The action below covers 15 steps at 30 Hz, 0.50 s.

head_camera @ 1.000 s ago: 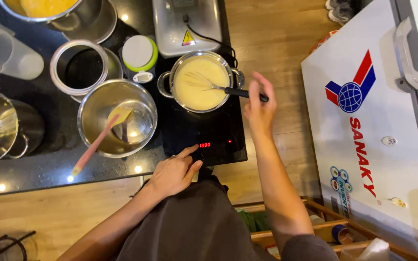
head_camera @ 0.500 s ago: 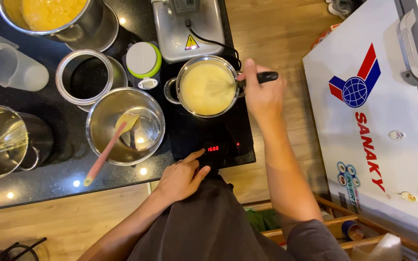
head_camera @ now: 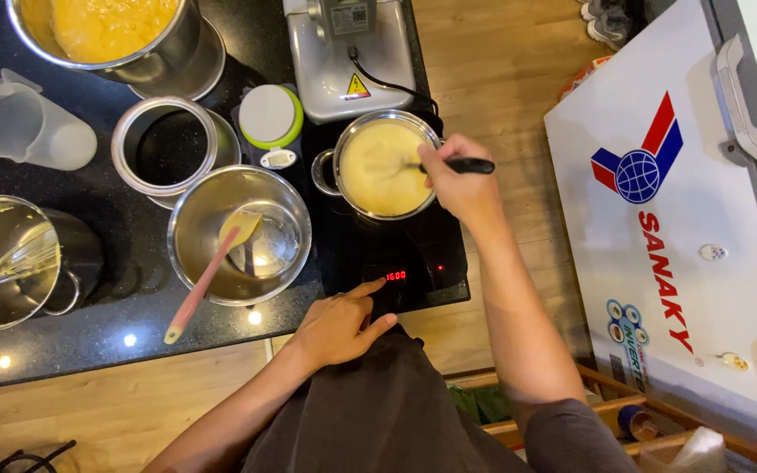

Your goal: Mixes and whisks ingredients in a pot over a stovetop to prepare a custard or batter.

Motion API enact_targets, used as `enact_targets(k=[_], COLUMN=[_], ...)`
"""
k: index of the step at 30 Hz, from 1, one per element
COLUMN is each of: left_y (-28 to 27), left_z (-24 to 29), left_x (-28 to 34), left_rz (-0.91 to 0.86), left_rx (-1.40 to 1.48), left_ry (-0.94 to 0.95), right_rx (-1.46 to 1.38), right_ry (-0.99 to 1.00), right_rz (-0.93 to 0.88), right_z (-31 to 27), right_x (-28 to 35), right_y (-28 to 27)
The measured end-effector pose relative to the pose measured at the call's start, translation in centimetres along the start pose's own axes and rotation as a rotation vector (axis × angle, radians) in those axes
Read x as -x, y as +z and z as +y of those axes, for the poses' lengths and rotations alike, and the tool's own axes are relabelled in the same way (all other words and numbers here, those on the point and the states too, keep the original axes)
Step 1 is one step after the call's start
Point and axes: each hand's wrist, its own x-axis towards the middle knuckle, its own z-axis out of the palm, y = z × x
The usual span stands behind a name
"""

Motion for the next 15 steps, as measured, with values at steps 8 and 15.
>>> enact_targets(k=[8, 15], left_y=[0.2, 0.5], left_z=[-0.5, -1.3], left_x=[0.1, 0.3], left_rz=[0.020, 0.017], left_rx=[-0.066, -0.072], left_ry=[0.021, 0.062], right_rx=[0.368, 0.304], right_ry=[-0.276, -0.181], right_rz=[0.247, 0.159], right_z=[0.0, 0.1], right_x=[-0.1, 0.0], right_y=[-0.9, -2.2])
